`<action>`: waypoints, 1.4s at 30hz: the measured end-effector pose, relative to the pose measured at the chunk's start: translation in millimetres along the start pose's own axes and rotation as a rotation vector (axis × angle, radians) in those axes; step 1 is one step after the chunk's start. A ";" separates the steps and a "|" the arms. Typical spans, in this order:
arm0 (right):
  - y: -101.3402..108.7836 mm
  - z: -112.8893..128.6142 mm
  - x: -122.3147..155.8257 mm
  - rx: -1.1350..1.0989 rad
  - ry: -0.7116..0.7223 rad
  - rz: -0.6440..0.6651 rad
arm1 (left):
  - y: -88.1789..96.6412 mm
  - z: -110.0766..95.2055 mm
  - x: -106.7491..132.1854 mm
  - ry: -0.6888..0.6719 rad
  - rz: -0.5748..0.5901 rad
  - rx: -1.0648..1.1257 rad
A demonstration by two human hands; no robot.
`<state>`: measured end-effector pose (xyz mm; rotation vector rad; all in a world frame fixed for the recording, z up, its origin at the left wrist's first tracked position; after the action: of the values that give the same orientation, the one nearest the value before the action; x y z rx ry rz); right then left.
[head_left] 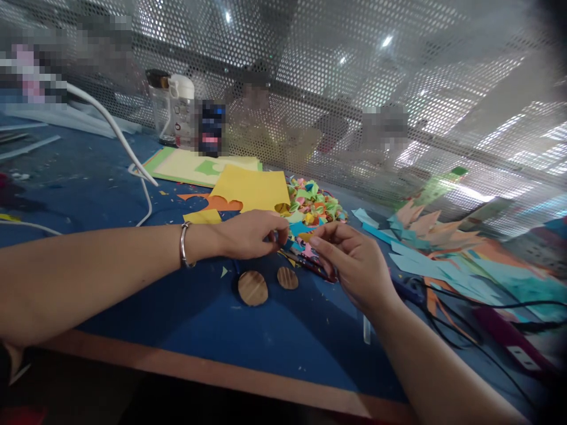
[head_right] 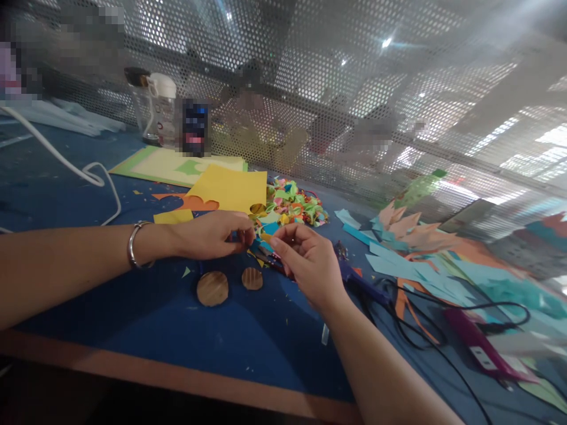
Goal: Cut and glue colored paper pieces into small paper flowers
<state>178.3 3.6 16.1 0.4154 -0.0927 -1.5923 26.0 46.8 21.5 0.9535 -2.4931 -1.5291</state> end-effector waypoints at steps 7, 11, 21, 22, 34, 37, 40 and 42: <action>-3.5 14.1 4.0 0.161 0.125 -0.008 | 12.2 -0.6 3.7 0.009 -0.280 0.249; -5.0 18.6 6.2 0.236 0.178 -0.029 | 8.5 -4.9 3.6 0.060 -0.258 0.420; -5.6 19.5 8.4 0.301 0.246 -0.031 | -10.2 -0.7 1.0 0.252 -0.305 1.098; -5.8 19.7 8.6 0.300 0.246 -0.030 | -11.5 0.4 1.0 0.271 -0.311 1.120; -4.5 19.0 8.8 0.260 0.232 -0.038 | -3.1 4.3 2.1 0.228 -0.372 1.022; -4.4 19.3 8.2 0.261 0.215 -0.034 | -4.7 5.2 0.8 0.228 -0.348 1.063; -3.1 21.8 8.7 0.257 0.213 -0.042 | -5.8 6.3 -0.7 0.231 -0.333 1.093; -2.2 23.1 9.2 0.242 0.212 -0.044 | -6.1 7.1 -1.6 0.227 -0.328 1.109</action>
<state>168.7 -9.7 34.9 0.7765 -0.1155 -1.5760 27.7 51.4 13.3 1.5492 -3.0146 0.1323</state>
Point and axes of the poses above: each hand's wrist, its own x-axis away from the middle knuckle, its own y-axis out of the back of the hand, z = x × y, the point moved 7 cm from there along -x, towards the middle knuckle, and after that the axes turned 2 degrees about -y, right-handed, at the moved point
